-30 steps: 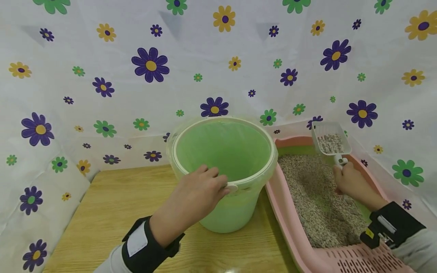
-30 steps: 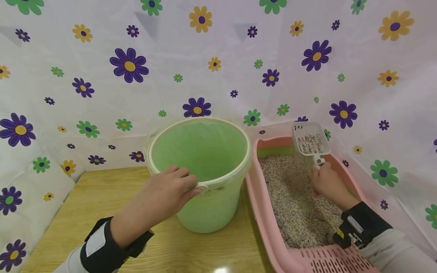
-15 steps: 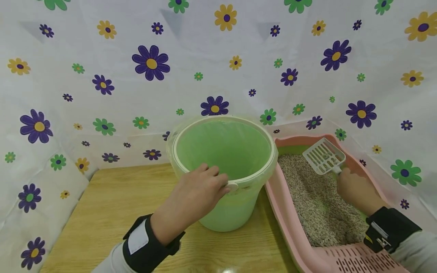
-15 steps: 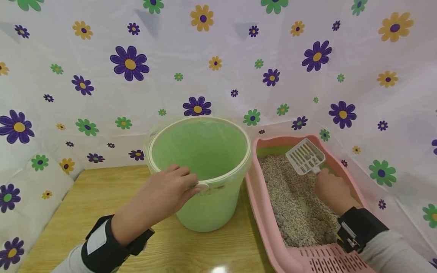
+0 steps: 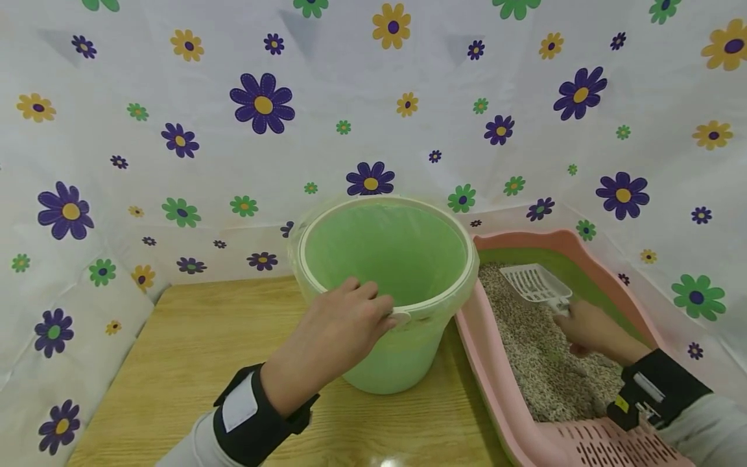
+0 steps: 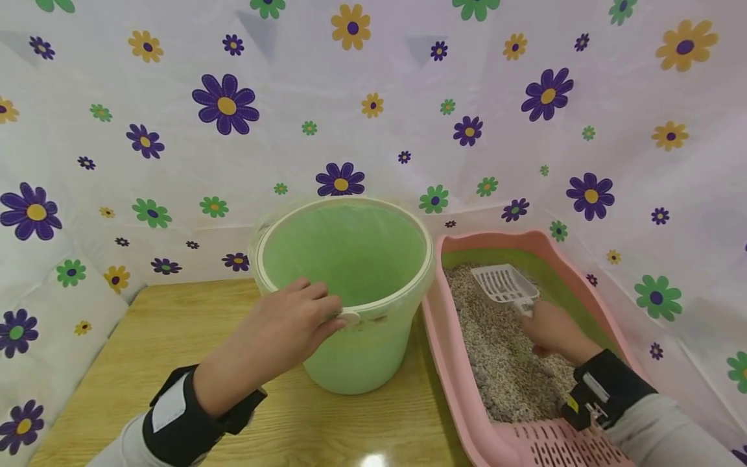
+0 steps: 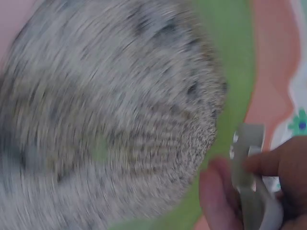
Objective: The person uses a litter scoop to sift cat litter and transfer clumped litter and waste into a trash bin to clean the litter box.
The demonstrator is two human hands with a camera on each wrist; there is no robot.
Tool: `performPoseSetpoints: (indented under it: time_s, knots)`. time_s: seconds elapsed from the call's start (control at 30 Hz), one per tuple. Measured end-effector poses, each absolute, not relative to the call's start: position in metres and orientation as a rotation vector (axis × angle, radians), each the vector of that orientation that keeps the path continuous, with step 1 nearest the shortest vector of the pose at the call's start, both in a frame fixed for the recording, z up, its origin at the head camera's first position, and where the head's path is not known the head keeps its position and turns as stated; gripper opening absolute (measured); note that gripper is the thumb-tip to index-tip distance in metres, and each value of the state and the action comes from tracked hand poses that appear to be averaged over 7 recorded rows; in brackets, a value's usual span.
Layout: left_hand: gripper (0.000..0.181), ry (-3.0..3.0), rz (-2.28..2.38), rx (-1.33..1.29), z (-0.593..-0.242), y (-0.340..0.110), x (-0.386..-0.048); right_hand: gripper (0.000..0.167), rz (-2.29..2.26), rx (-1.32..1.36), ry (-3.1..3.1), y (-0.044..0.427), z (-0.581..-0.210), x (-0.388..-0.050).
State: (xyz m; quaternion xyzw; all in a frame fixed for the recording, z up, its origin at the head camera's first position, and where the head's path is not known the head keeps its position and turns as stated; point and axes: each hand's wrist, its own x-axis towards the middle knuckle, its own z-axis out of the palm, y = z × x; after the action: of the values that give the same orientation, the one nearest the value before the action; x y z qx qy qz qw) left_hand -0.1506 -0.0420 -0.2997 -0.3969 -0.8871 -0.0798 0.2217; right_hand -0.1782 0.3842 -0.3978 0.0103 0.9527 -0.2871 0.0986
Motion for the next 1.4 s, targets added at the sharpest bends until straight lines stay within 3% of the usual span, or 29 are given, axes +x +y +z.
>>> performPoseSetpoints:
  time_s: [0.2, 0.57, 0.9, 1.03, 1.17, 1.27, 1.4]
  knots:
    - [0.024, -2.448, -0.214, -1.090, -0.301, -0.042, -0.152, 0.038, -1.171, 0.145, 2.505, 0.392, -0.400, -0.179]
    - [0.022, -2.447, -0.208, -1.080, -0.302, -0.042, -0.154, 0.035, -1.088, 0.174, 2.673, 0.390, -0.390, -0.180]
    - [0.021, -2.426, -0.197, -1.084, -0.303, -0.041, -0.154, 0.041, -1.041, -0.075, 2.798, 0.338, -0.288, -0.194]
    - [0.022, -2.434, -0.205, -1.094, -0.303, -0.040, -0.154, 0.029, -0.695, -0.312, 3.117, 0.292, -0.252, -0.194]
    - [0.023, -2.435, -0.215, -1.103, -0.303, -0.036, -0.154, 0.010, 0.083, -0.703, 3.453, 0.252, -0.245, -0.189]
    - [0.022, -2.428, -0.218, -1.108, -0.303, -0.033, -0.155, 0.022, 0.553, -0.927, 3.539, 0.236, -0.250, -0.188]
    - [0.023, -2.427, -0.219, -1.111, -0.303, -0.031, -0.155, 0.026, 0.615, -0.949, 3.557, 0.231, -0.253, -0.190]
